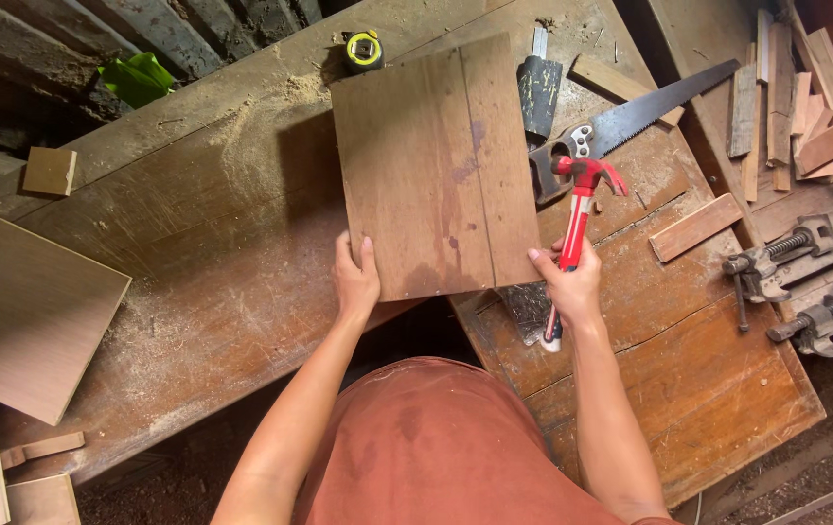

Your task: The person hammers nails into a wooden board to join it to another piece, forming a box-like structure. They then use a metal ruler and a marker to measure and mark lines on the wood pieces.

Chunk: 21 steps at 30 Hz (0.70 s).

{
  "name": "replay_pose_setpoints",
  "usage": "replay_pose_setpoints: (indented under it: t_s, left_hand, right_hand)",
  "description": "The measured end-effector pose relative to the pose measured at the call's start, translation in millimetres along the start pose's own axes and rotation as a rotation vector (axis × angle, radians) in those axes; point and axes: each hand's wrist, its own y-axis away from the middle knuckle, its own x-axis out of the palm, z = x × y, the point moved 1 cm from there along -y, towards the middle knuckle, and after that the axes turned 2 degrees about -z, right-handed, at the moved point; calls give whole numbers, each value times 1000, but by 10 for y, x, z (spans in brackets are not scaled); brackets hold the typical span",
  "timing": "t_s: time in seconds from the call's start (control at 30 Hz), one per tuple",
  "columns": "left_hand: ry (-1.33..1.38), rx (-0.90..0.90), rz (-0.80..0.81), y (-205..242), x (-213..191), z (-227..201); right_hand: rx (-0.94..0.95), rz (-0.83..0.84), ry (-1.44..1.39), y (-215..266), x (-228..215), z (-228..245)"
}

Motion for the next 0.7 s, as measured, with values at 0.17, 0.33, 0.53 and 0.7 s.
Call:
replay_pose_setpoints:
  t_s: [0.17,0.33,0.53,0.7]
  left_hand:
    - [-167,297,-5,-94,-299,-56]
    - [76,400,313,215,-703,-426]
    - [67,669,257,401,-1026,-669]
    - [195,612,145,270,-1113,-487]
  right_hand:
    - [-320,229,12,557,255,613]
    - [-340,493,-34,1016,741,808]
    - [-172,637,-109,1306,1309,885]
    - [-104,645,-124,1416,1641,929]
